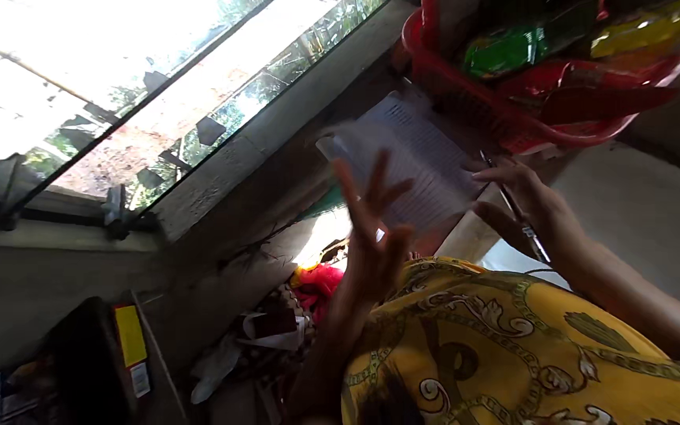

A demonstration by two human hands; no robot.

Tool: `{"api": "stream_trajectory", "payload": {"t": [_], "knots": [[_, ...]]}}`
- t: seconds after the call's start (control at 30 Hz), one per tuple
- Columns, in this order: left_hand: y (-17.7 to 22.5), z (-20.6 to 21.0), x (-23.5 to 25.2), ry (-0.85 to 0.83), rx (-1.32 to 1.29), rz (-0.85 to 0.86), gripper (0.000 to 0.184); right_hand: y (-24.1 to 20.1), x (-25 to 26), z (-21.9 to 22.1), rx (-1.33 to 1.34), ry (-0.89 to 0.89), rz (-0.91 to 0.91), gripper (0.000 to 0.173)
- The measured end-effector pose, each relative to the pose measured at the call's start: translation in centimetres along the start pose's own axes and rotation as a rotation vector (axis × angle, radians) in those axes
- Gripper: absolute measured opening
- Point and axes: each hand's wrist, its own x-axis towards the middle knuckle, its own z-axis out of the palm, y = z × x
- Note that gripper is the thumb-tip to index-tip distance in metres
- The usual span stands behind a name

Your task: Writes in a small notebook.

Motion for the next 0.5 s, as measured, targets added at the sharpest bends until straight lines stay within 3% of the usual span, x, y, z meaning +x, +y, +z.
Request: {"api": "stream_trajectory", "payload": {"t": [0.03, 0.1, 0.17, 0.23, 0.37, 0.5], "knots": [[-0.2, 0.5, 0.5, -0.116, 0.052, 0.036, 0.079, -0.3, 0.1, 0.1, 0.002, 0.014, 0.010, 0.040], [-0.9, 1.0, 1.1, -0.175, 0.208, 0.059, 0.071, -0.6, 0.2, 0.1, -0.002, 0.036, 0.024, 0.040], [-1.7, 0.9, 1.0, 0.003, 0.387, 0.088, 0.052, -0.3, 0.3, 0.1, -0.041, 0.063, 0.029, 0.041], [-2.7, 0.4, 0.1, 0.221, 0.431, -0.001, 0.041, 0.0, 0.1, -0.1, -0.050, 0.079, 0.036, 0.042], [-3.8, -0.6, -0.8, 0.402, -0.022, -0.485, 0.058, 0.6, 0.0, -0.3, 0.051, 0.128, -0.043, 0.040], [-3.8, 0.1, -0.7, 0.335, -0.318, -0.620, 0.062, 1.0, 0.6, -0.3, 0.110, 0.100, -0.109, 0.036]]}}
